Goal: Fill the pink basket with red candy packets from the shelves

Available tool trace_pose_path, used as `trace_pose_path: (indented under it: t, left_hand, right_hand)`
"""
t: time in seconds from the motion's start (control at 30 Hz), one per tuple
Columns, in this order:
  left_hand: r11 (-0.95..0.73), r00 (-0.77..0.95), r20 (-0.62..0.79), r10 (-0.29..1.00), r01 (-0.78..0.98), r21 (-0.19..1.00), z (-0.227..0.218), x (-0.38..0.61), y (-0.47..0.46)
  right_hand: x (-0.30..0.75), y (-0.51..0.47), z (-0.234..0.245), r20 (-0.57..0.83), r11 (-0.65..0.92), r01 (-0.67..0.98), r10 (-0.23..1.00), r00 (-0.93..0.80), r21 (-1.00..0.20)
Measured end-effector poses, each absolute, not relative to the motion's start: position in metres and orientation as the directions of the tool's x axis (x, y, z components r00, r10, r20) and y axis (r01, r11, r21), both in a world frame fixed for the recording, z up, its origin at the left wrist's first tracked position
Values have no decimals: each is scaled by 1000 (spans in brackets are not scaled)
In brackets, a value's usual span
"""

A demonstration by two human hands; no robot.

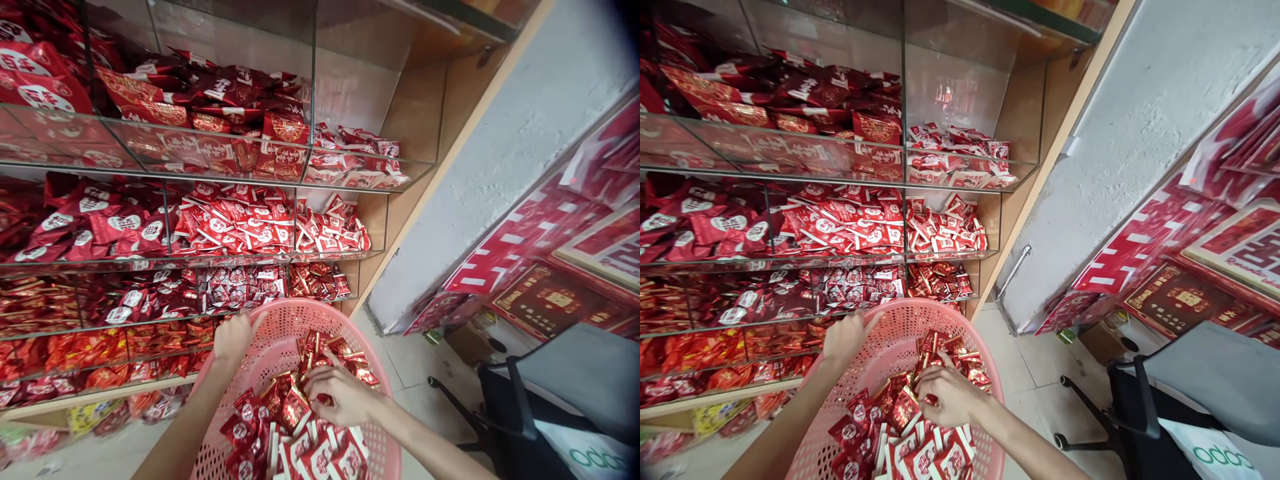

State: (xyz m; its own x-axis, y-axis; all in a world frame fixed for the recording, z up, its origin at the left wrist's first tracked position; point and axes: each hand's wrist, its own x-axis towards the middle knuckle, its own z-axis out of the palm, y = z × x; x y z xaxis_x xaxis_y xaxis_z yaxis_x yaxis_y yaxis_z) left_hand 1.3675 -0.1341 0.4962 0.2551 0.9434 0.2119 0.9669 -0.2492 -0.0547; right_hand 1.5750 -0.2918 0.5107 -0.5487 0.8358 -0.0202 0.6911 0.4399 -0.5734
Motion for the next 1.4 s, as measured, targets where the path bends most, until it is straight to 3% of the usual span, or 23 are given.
trace_pose_path:
  t: [0.17,0.3,0.47,0.77,0.97,1.13,1.4]
  left_hand:
    - [-253,258,214,942,966,-53,496,1367,-134]
    - [-253,260,228,938,966,-61,495,1366,-133]
    - [-251,259,237,936,966,-62,494,1366,-134]
    - [-252,258,236,937,966,-56,495,1366,-134]
    - [-247,251,238,938,968,-48,494,1366,-133]
    - [-246,249,219,944,968,-40,495,1366,-134]
    - [-232,231,182,956,973,-14,496,1367,-135]
  right_hand:
    - [1583,-265,525,103,450,682,868,-486,-576]
    - [1603,-212,535,208,350,723,937,-283,-595]
    - [1608,-134,525,153,63,786,987,41,-615]
    - [1567,-60,503,124,-191,750,931,342,-633]
    - [1584,-57,503,145,-103,579,919,366,-809]
    - [1607,-81,505,83,-39,292,917,391,-956]
    - [1631,-150,522,-52,-39,-48,946,320,-998]
